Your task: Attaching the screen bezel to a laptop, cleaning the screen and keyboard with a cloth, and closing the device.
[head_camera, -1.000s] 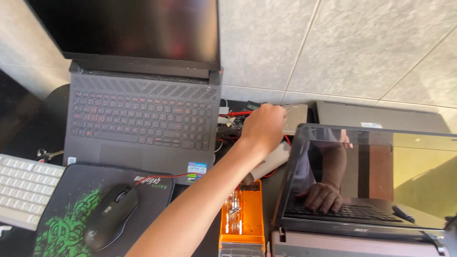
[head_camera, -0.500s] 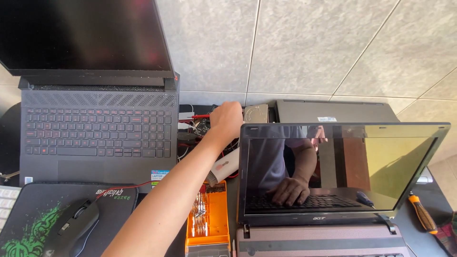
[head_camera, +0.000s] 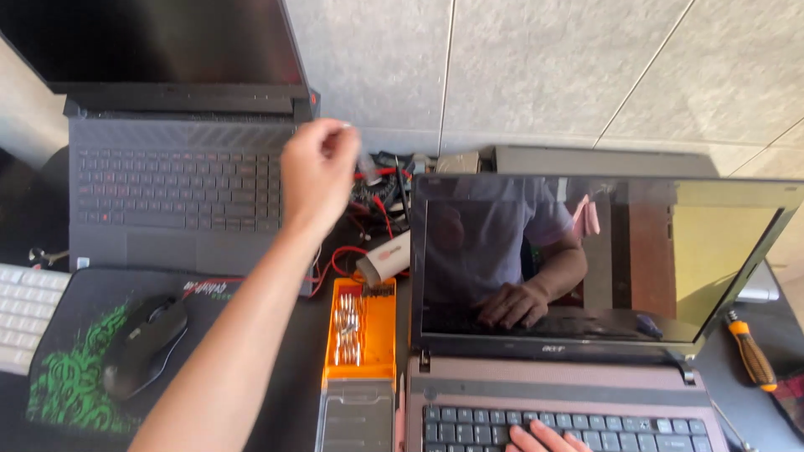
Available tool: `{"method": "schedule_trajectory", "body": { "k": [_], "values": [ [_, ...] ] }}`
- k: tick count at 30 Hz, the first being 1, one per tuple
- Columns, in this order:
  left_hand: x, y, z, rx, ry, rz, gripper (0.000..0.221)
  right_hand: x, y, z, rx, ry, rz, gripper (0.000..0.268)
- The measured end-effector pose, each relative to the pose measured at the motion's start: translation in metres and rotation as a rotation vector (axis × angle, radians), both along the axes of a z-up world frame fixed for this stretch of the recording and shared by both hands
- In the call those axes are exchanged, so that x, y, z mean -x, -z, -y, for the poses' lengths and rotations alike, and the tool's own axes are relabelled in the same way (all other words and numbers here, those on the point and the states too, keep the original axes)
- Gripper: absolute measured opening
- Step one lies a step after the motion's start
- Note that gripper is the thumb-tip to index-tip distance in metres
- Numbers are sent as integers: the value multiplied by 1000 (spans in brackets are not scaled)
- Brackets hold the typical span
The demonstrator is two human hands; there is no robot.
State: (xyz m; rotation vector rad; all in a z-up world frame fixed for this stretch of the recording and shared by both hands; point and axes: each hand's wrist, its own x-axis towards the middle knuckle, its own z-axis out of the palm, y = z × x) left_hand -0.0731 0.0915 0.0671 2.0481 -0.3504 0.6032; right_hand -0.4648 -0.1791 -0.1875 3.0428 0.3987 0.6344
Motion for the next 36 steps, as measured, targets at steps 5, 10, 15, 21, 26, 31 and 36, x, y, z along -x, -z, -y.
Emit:
{"method": "schedule_trajectory", "body": {
  "k": [5, 10, 15, 21, 26, 31, 36],
  "values": [
    [101, -44, -36, 227, 157, -280, 21, -7, -82, -20, 6, -92, 78, 41],
    [192, -40, -31, 377, 309, -432, 27, -7, -123, -31, -124, -117, 34, 42],
    [254, 5, -13, 193, 278, -509, 19, -1, -150, -27, -166, -194, -177, 62],
    [306, 74, -5, -377, 216, -326, 17, -1, -155, -27, -263, -240, -155, 70],
    [337, 80, 13, -569, 115, -53, 22, -2, -159, -31, -247, -296, -44, 61],
    [350, 88, 29, -615, 107, 86, 26, -7, -157, -30, -165, -324, -34, 61],
    [353, 102, 38, -639, 146, 82, 40, -6, -152, -23, -163, -239, -67, 68]
  ]
}}
